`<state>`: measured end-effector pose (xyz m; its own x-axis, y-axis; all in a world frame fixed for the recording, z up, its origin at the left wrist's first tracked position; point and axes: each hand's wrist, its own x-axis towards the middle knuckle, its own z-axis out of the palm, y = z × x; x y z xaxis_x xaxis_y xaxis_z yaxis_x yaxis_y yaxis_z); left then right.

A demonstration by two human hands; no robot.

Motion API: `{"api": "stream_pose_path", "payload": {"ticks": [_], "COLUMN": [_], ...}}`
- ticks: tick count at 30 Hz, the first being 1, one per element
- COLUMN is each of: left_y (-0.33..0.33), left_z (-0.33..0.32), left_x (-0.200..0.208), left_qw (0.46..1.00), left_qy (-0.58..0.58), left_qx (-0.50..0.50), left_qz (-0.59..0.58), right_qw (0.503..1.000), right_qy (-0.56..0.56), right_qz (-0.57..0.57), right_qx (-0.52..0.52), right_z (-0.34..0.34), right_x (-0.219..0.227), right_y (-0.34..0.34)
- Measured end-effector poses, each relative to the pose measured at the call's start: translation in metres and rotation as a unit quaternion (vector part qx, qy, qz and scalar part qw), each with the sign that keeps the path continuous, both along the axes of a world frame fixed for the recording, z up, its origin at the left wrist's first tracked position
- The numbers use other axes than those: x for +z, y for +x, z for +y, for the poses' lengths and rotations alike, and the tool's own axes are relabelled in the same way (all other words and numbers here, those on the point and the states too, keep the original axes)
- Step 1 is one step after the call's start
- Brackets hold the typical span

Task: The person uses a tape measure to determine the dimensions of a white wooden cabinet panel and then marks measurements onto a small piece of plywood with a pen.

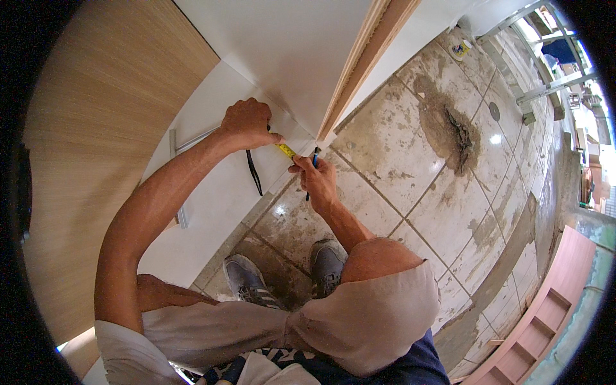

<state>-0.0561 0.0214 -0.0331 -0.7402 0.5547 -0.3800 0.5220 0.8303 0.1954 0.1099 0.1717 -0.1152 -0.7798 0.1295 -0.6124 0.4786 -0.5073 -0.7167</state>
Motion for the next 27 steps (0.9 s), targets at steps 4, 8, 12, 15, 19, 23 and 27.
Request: {"api": "stream_pose_path", "payload": {"ticks": [4, 8, 12, 15, 19, 23, 27], "left_y": [0.001, 0.001, 0.0, 0.0, 0.005, 0.002, -0.001], "left_z": [0.001, 0.0, 0.0, 0.001, -0.001, 0.001, -0.007], "left_x": [0.0, 0.0, -0.001, -0.002, -0.005, 0.005, 0.006], "left_qw": [1.0, 1.0, 1.0, 1.0, 0.999, 0.999, 0.999], "left_qy": [0.006, 0.007, -0.003, -0.003, 0.013, -0.02, -0.024], "left_qx": [0.001, 0.0, -0.001, -0.002, 0.0, 0.01, -0.012], "left_qz": [0.005, 0.011, 0.004, 0.005, 0.039, -0.022, -0.037], "right_qw": [1.0, 1.0, 1.0, 1.0, 1.0, 1.0, 0.995], "right_qy": [-0.006, -0.02, -0.019, -0.02, -0.007, 0.01, 0.062], "right_qz": [0.007, 0.014, 0.013, 0.015, -0.003, -0.009, 0.049], "right_qx": [-0.004, -0.009, -0.016, -0.018, -0.01, -0.015, -0.058], "right_z": [0.001, 0.0, -0.001, -0.001, -0.001, 0.001, 0.012], "right_x": [-0.004, -0.004, -0.004, -0.003, 0.001, 0.001, 0.001], "right_y": [0.001, 0.001, 0.001, 0.001, 0.001, 0.001, 0.013]}}
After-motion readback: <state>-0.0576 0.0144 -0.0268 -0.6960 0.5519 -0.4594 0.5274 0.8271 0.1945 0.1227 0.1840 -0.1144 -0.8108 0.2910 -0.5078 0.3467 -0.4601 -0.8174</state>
